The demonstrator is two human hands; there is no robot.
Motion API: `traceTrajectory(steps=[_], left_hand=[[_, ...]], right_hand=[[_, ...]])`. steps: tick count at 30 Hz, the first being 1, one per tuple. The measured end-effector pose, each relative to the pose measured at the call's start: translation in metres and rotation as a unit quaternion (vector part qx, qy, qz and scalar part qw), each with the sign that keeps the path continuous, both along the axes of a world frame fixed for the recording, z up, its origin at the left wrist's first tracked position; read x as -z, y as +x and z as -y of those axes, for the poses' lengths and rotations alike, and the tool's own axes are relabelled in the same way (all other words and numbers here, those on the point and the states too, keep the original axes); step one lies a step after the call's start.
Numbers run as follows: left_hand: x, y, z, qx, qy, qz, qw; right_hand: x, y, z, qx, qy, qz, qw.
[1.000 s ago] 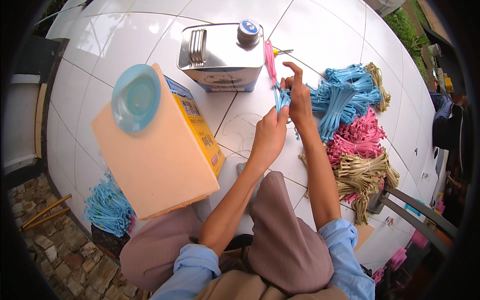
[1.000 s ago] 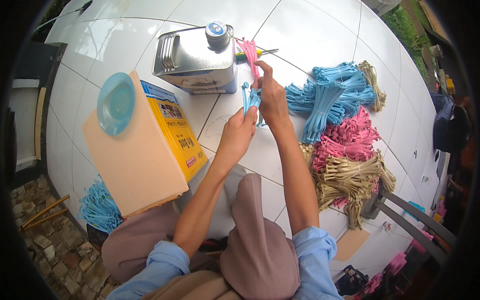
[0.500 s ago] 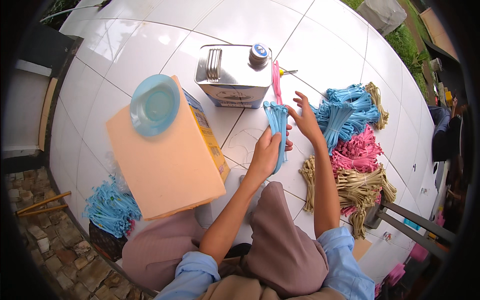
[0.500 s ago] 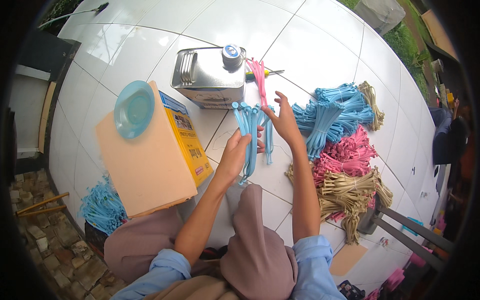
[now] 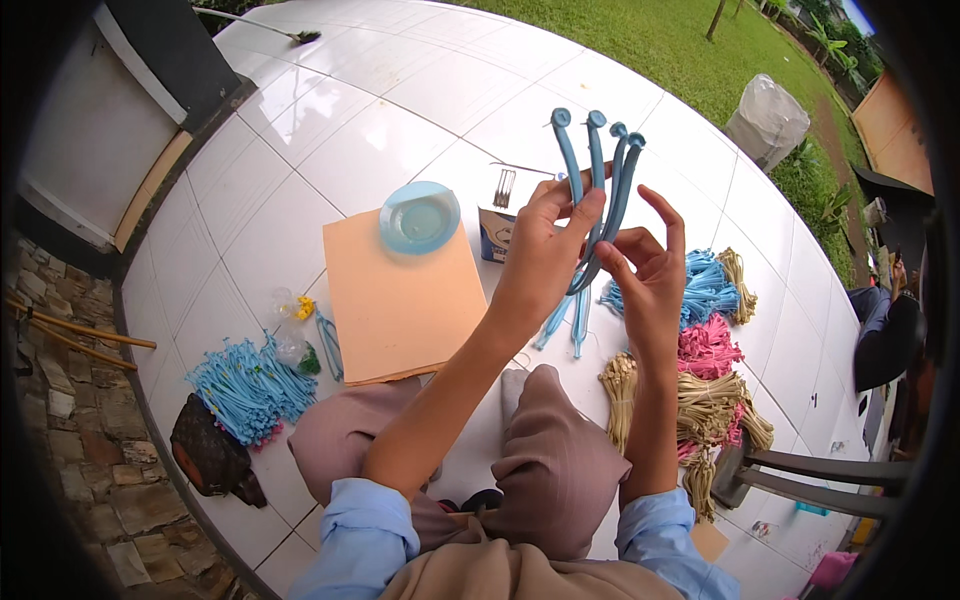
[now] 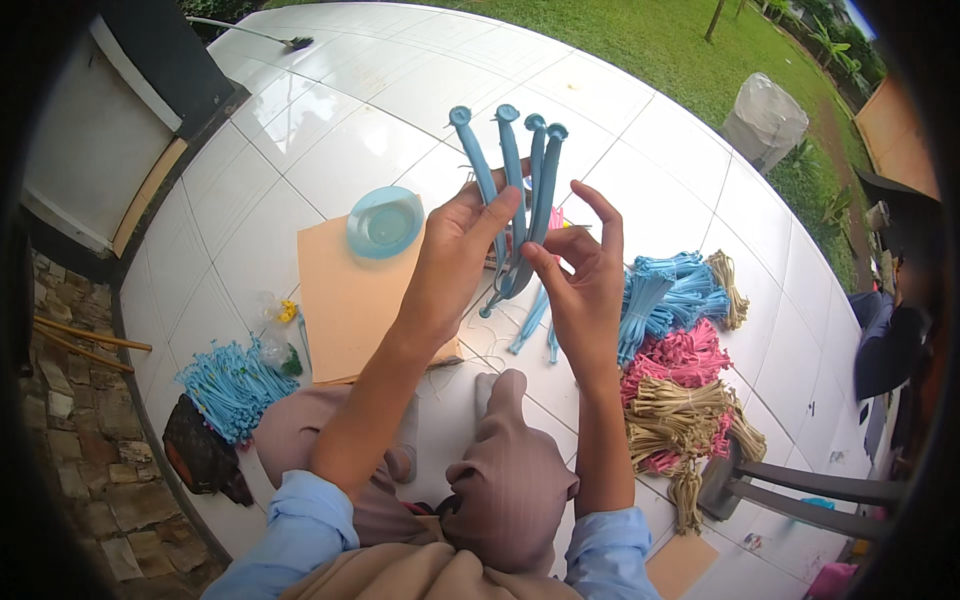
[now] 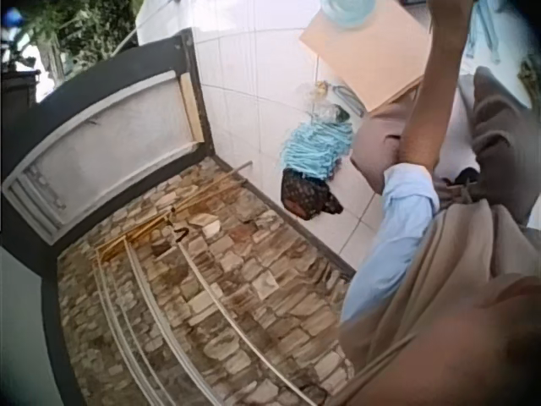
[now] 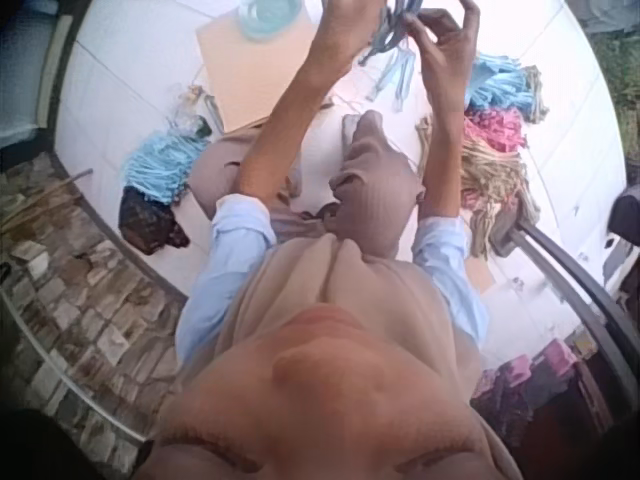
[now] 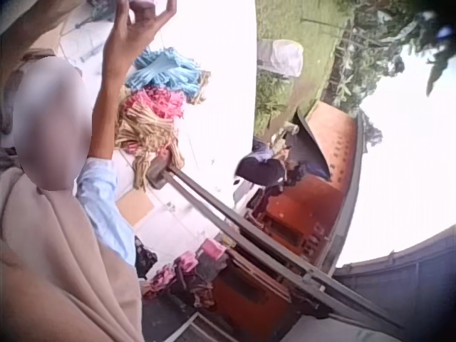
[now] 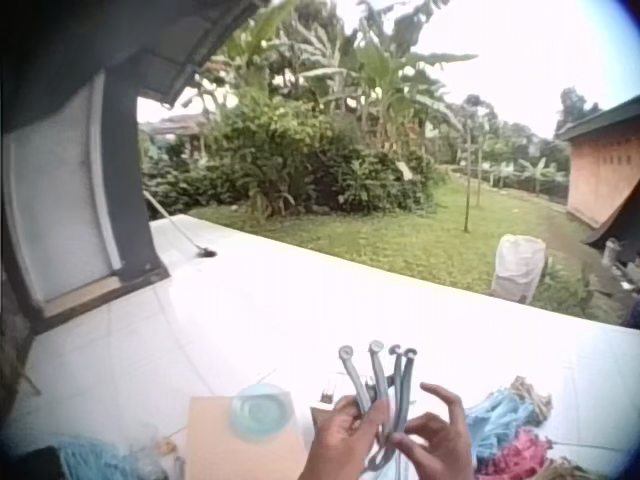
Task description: The person applies glue to blue shoe straps using a small brush, then puts individual small plastic decorations into a bag.
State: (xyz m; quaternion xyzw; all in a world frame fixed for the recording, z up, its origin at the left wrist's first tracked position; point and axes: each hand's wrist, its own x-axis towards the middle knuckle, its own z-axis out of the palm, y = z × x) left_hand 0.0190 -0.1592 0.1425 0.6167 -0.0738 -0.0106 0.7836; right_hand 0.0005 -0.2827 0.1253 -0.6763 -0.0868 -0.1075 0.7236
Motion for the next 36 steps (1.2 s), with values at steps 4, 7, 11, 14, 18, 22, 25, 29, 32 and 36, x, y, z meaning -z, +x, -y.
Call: traceTrajectory(steps=[4,7,11,14,18,22,25,29,32,36], left_hand=[[-0.063,0.001,-0.026,0.004,0.177,0.085,0.981],[-0.084,-0.033,-0.062,0.050,0.264,0.197,0.943],[-0.076,-0.078,-0.101,0.030,0.212,0.166,0.963],[-0.055,-0.088,-0.118,-0.001,0.221,0.152,0.963],[-0.019,-0.090,-0.137,-0.055,0.115,0.093,0.987],[-0.011,-0.092,-0.146,-0.129,0.186,0.113,0.967],[-0.016,-0.097,-0.149,-0.140,0.055,0.054,0.987],[-0.021,-0.088,-0.143,-0.110,-0.083,0.036,0.990],[-0.015,-0.087,-0.152,-0.116,-0.042,0.024,0.992],[-0.016,-0.097,-0.147,-0.168,0.190,0.028,0.967]], right_hand=[[-0.060,-0.005,-0.023,0.039,0.121,0.084,0.988],[-0.095,-0.020,-0.045,0.068,0.168,0.114,0.977],[-0.086,-0.042,-0.082,0.076,0.197,0.100,0.972],[-0.074,-0.058,-0.099,0.071,0.186,0.099,0.975],[-0.058,-0.065,-0.121,0.048,0.145,0.102,0.983],[-0.044,-0.058,-0.127,0.036,0.082,0.103,0.991],[-0.041,-0.055,-0.134,0.021,0.004,0.112,0.993],[-0.034,-0.051,-0.125,-0.035,-0.135,0.121,0.983],[-0.038,-0.059,-0.131,-0.171,-0.189,0.077,0.964],[-0.023,-0.049,-0.138,-0.195,-0.083,0.091,0.973]])
